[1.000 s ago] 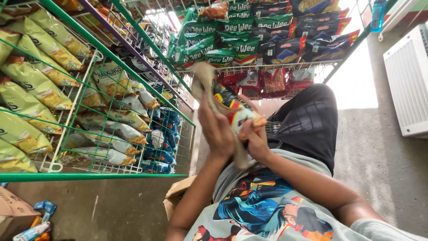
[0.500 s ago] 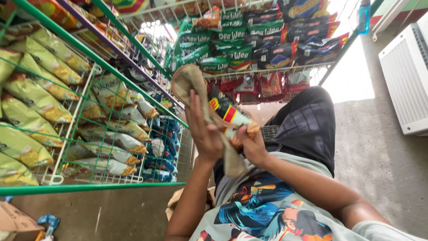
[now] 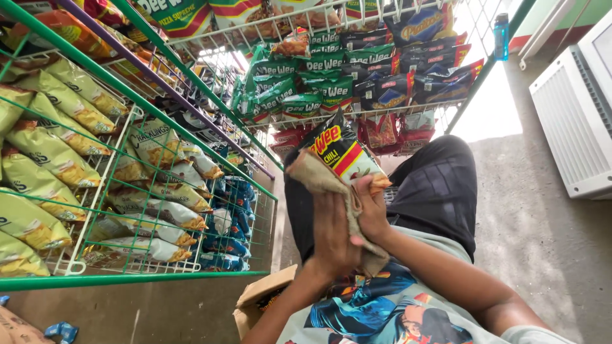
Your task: The person wipes snack bags with a cloth to remove dust and then stocks them onto a retail shelf.
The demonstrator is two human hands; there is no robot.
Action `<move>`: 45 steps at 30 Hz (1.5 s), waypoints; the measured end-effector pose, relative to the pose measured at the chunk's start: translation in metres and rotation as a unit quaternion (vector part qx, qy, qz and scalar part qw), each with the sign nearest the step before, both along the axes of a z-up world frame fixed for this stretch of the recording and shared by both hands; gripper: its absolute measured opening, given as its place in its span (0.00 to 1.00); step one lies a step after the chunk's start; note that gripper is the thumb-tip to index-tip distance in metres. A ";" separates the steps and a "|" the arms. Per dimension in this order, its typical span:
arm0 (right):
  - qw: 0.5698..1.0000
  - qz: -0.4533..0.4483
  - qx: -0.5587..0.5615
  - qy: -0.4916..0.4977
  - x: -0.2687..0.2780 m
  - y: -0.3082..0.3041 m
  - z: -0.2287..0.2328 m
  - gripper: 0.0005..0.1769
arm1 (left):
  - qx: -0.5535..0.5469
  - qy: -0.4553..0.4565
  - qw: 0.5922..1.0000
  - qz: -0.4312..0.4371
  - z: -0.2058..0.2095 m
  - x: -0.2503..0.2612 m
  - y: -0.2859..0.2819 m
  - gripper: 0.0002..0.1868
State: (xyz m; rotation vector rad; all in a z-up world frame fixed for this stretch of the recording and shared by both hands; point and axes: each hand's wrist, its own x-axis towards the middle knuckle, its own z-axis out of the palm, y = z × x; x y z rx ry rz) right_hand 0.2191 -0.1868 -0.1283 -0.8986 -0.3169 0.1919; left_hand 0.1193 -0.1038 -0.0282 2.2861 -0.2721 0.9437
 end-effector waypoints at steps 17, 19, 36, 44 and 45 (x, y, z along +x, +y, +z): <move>0.985 0.062 -0.017 -0.158 -0.031 0.002 0.112 0.57 | -0.133 0.017 0.987 0.087 0.024 0.018 0.025 0.36; 0.994 0.048 0.035 -0.096 -0.025 0.005 0.106 0.56 | -0.095 0.007 0.995 0.007 0.001 0.008 0.015 0.34; 0.956 0.174 -0.125 -0.199 -0.026 -0.006 0.108 0.49 | -0.202 -0.037 0.979 0.019 0.067 0.044 0.058 0.40; 0.978 0.168 -0.012 -0.120 -0.019 -0.005 0.112 0.57 | -0.210 0.002 0.970 0.120 0.036 0.029 0.018 0.39; 0.982 0.157 0.017 -0.102 -0.015 -0.004 0.112 0.57 | -0.149 0.001 0.983 0.109 0.038 0.024 0.008 0.41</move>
